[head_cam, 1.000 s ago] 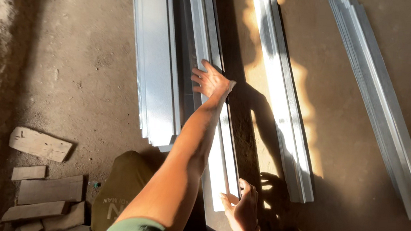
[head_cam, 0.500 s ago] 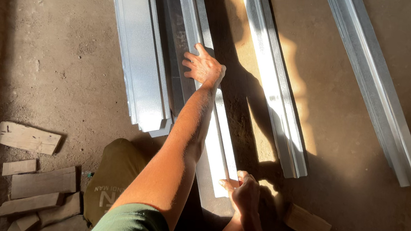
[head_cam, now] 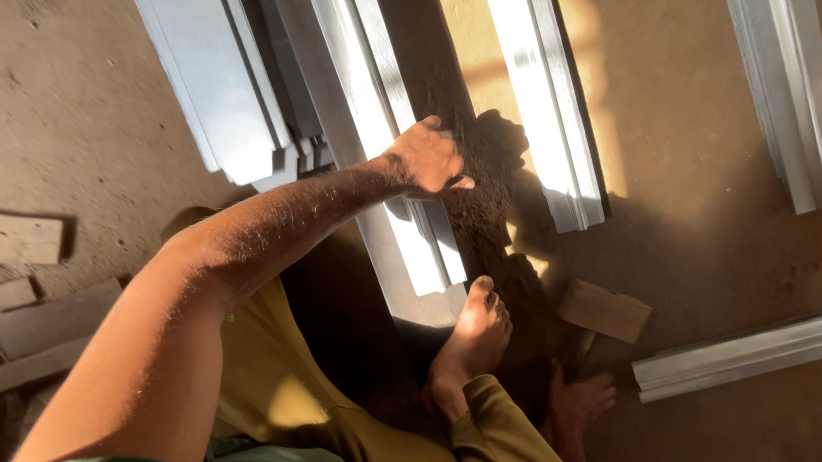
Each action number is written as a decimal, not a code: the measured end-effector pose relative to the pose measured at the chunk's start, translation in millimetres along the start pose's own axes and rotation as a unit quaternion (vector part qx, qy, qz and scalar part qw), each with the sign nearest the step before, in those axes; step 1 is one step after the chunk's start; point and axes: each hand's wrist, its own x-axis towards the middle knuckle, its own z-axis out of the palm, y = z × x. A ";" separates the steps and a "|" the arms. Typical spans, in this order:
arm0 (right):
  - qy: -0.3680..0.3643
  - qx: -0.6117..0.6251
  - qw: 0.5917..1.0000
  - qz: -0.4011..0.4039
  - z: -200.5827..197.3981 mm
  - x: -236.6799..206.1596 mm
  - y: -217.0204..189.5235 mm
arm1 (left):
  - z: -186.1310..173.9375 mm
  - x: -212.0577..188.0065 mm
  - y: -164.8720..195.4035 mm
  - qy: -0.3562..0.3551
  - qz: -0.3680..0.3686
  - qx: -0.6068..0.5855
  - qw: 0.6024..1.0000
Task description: The person repeatedly picks up long metal profiles and hammers them with a wooden mallet while kneeling on the floor. The person works on multiple profiles one at a time, striking them along their length.
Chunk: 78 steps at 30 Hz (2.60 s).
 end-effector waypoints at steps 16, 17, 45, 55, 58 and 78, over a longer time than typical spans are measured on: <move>-0.186 0.423 0.879 0.120 -125.0 -19.6 -31.7 | 49.2 -6.1 6.2 0.249 -0.021 -0.041 0.967; -0.156 0.463 0.863 0.128 -126.4 -16.6 -31.0 | 51.5 -6.1 5.7 0.316 -0.001 -0.022 0.948; -0.091 0.633 0.762 0.101 -87.2 10.9 -61.4 | 52.1 -9.2 2.1 0.394 0.036 -0.056 0.917; -0.208 0.548 0.782 0.210 -19.2 104.8 -130.6 | -47.6 -5.3 -191.7 0.617 -0.354 -0.167 0.683; -0.247 0.519 0.794 0.198 -11.2 172.3 -190.3 | -93.6 23.3 -318.4 0.497 -0.697 -0.231 0.463; -0.241 0.637 0.729 -0.064 -14.1 555.9 -718.5 | -152.8 51.4 -433.1 0.313 -0.756 -0.444 0.365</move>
